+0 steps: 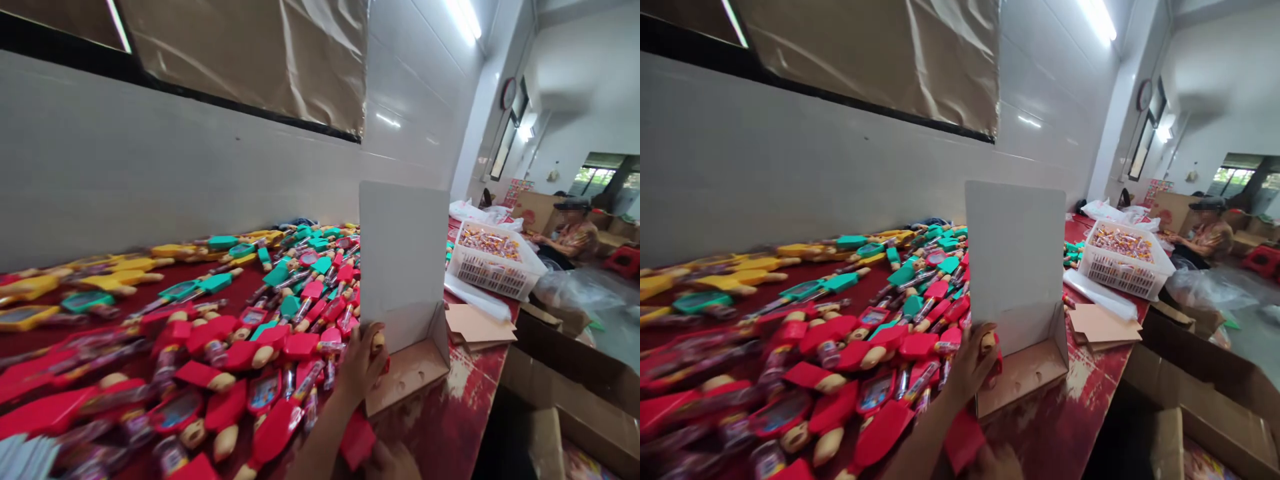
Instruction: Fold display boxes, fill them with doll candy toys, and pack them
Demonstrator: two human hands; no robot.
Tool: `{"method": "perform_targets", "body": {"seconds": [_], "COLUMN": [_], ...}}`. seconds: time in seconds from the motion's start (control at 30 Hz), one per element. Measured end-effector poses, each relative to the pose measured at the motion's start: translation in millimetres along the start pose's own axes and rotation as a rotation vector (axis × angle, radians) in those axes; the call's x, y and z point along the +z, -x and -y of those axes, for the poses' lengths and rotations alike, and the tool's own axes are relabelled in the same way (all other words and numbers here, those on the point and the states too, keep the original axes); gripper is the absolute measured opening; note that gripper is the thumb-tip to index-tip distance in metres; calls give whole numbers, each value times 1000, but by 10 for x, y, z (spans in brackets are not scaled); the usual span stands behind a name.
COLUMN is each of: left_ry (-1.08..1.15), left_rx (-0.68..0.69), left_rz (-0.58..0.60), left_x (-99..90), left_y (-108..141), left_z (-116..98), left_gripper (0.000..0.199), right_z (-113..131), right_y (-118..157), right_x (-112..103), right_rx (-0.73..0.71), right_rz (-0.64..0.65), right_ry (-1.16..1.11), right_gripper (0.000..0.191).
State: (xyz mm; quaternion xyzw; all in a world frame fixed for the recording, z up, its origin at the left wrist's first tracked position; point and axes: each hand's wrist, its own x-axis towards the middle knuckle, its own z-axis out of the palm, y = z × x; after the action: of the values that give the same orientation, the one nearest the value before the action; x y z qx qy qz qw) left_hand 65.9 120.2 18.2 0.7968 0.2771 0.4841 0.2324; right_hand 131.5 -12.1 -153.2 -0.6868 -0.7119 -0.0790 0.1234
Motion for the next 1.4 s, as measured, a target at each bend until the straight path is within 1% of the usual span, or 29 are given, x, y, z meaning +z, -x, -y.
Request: {"method": "perform_targets", "body": {"seconds": [0.03,0.07,0.1,0.17,0.2,0.23,0.27,0.33,0.43,0.47,0.5,0.53,0.57,0.63,0.7,0.73,0.77,0.83,0.9,1.03,1.1,1.13,1.2,1.27,1.3,1.37,1.4], "left_ry": [-1,-6,-11,-18,-17,-15,-13,-14,-15,-15,-16,-19,-24,-34,-37,-34,-28,-12,3,14,11,10,13,19,19,15,13], "left_rx": [12,22,34,65,85,103,117,133,137,132,123,112,102,96,112,119,122,120,115,95,81,73,53,42,39,31,26], "left_rz": [-9,-21,-36,-83,-114,-143,-168,-208,-215,-205,-189,-171,-158,-146,-169,-183,-190,-185,-170,-174,-179,-179,-172,-168,-167,-165,-164], "left_x": [10,23,39,80,104,126,146,174,172,163,151,139,129,118,119,121,124,126,124,118,119,121,123,124,124,125,125], "left_y": [4,8,12,23,30,38,45,62,86,92,96,98,98,92,85,83,82,87,93,96,94,94,97,102,106,111,113], "left_z": [17,35,52,83,97,109,119,136,158,165,172,178,183,189,188,184,180,171,162,147,144,146,153,161,164,165,163], "left_gripper": [36,35,34,32,31,30,31,31,31,30,30,30,30,31,30,29,28,28,29,31,31,32,33,35,35,35,35], "right_z": [-92,-182,-265,-382,-408,-411,-392,-308,-145,-99,-62,-32,-8,35,85,113,139,177,179,92,35,9,-40,-86,-110,-157,-178], "right_y": [61,118,165,208,198,167,121,3,-143,-167,-178,-176,-166,-130,-88,-68,-50,-21,-7,-31,-56,-68,-80,-76,-71,-58,-54], "right_x": [-134,-289,-455,-779,-913,-1015,-1078,-1091,-913,-834,-754,-677,-601,-458,-335,-290,-262,-272,-375,-748,-957,-1063,-1277,-1479,-1565,-1690,-1727], "right_rx": [-76,-117,-120,-61,-44,-35,-42,-81,-154,-178,-201,-222,-246,-304,-377,-397,-409,-407,-413,-485,-508,-504,-422,-246,-142,27,70], "right_rz": [32,81,151,292,326,328,302,222,127,86,33,-30,-90,-190,-255,-274,-288,-293,-268,-229,-273,-325,-443,-546,-582,-625,-644], "right_ry": [8,18,24,40,35,25,8,-44,-132,-152,-159,-153,-139,-102,-82,-78,-73,-63,-55,-85,-168,-245,-472,-721,-818,-935,-962], "right_gripper": [11,15,22,36,45,53,61,74,96,100,98,91,80,51,27,20,17,18,20,17,12,10,12,16,14,6,4]}}
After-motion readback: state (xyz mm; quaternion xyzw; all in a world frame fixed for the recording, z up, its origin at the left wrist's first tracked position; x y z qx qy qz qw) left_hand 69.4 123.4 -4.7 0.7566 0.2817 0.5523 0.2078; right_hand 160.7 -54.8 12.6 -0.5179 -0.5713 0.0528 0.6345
